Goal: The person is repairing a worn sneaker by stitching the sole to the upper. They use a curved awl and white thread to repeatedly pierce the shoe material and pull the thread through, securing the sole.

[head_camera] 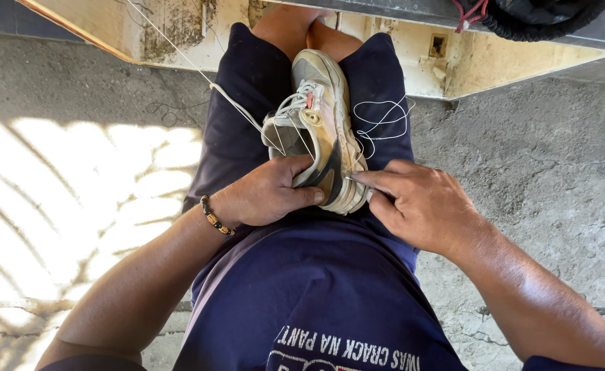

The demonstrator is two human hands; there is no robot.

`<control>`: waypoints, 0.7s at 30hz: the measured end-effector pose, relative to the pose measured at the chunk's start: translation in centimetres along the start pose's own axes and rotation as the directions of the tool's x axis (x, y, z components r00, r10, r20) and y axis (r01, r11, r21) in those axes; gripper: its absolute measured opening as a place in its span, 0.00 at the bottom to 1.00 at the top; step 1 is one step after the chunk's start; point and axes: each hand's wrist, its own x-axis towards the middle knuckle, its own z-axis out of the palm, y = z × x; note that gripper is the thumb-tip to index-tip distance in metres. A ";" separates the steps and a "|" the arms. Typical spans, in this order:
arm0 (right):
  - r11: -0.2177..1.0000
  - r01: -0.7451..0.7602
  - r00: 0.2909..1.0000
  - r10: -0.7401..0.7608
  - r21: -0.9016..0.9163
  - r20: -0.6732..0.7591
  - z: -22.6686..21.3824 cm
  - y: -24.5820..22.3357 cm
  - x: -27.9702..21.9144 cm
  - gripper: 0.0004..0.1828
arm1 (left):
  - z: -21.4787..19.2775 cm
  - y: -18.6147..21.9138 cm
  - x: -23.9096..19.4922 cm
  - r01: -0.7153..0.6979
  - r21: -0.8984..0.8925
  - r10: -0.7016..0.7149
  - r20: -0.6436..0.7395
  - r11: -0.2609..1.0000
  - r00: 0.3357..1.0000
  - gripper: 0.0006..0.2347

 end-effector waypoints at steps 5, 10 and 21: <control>0.981 0.085 0.994 -0.072 -0.173 0.083 -1.2 -1.1 0.9 0.19 | 0.3 -1.4 0.0 0.021 -0.002 -0.021 0.017 1.000 1.000 0.10; 0.934 0.136 0.985 -0.090 -0.330 0.151 -1.0 -1.7 1.7 0.16 | 0.5 -0.5 0.0 -0.003 -0.010 0.003 0.013 1.000 1.000 0.10; 0.923 0.196 0.960 -0.112 -0.332 0.255 -0.1 -1.2 3.1 0.10 | 0.7 -3.4 -0.1 -0.023 -0.035 0.024 0.008 0.999 1.000 0.11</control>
